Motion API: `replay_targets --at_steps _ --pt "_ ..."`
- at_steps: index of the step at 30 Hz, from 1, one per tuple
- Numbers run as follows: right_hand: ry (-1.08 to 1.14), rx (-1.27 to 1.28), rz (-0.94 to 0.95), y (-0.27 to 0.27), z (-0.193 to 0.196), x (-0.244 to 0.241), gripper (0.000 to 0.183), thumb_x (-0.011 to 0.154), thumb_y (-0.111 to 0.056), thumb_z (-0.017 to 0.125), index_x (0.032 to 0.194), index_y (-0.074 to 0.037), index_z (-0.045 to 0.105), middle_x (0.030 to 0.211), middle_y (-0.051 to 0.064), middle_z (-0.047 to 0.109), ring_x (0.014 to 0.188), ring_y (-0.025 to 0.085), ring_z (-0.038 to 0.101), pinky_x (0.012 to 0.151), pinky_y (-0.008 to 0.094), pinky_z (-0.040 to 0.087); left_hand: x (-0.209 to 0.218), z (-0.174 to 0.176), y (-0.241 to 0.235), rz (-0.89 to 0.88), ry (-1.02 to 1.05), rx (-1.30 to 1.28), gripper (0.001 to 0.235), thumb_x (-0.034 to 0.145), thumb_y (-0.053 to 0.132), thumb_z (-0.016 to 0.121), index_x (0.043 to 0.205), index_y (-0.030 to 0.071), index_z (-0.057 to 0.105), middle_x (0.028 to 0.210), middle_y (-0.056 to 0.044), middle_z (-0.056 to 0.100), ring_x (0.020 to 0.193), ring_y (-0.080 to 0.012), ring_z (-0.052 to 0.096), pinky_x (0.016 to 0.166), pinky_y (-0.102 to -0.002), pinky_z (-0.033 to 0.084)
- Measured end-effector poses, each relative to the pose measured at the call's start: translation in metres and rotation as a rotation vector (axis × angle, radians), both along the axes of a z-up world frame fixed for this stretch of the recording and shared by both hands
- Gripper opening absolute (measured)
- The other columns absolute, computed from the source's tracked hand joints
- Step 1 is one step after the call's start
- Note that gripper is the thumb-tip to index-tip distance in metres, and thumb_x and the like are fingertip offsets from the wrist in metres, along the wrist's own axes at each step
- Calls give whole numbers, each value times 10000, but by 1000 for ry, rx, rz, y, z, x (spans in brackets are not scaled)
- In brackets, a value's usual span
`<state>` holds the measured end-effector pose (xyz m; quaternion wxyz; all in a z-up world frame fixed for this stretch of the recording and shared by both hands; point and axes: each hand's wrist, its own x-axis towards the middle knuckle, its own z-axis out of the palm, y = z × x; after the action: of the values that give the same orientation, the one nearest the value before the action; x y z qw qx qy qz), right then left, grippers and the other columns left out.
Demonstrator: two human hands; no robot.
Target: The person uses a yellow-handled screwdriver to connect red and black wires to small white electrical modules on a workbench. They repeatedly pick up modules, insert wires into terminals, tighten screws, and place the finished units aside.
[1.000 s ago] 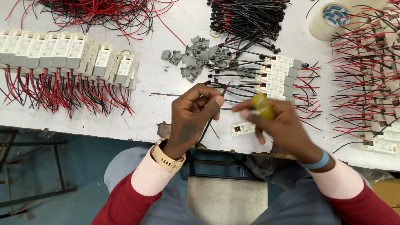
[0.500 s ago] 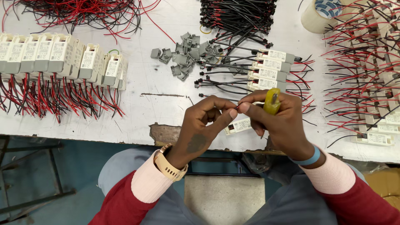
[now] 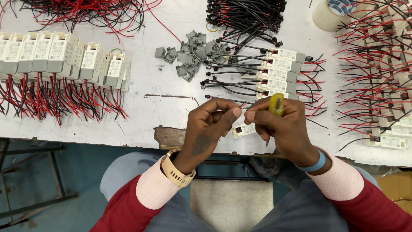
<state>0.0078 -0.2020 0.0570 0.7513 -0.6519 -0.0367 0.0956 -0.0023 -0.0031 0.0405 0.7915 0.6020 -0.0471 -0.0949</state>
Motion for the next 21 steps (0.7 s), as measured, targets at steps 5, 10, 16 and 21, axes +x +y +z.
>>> replay_targets --at_steps 5,10,16,21 --pt "-38 -83 -54 -1 7 4 132 926 -57 673 973 48 735 813 90 716 496 72 521 436 215 389 1 1 4 7 25 72 224 969 227 731 1029 12 719 679 64 604 573 9 437 504 -188 323" --pt "4 -49 13 -4 12 7 190 928 -93 690 1047 48 732 828 104 715 509 71 510 444 213 387 -1 1 4 -29 -14 61 206 979 211 728 1043 15 720 719 68 611 605 22 442 525 -176 324" --pt "95 155 79 -3 5 7 143 950 -72 687 996 62 705 796 111 673 483 85 472 438 229 362 -1 -1 4 -44 -28 57 192 984 196 721 1051 16 720 761 62 635 618 27 456 531 -169 338" --pt "138 171 87 -6 4 8 148 959 -85 660 988 55 700 781 116 672 472 90 468 435 233 362 0 -2 2 -44 -38 63 194 988 200 721 1053 17 720 773 65 637 627 29 453 541 -168 340"
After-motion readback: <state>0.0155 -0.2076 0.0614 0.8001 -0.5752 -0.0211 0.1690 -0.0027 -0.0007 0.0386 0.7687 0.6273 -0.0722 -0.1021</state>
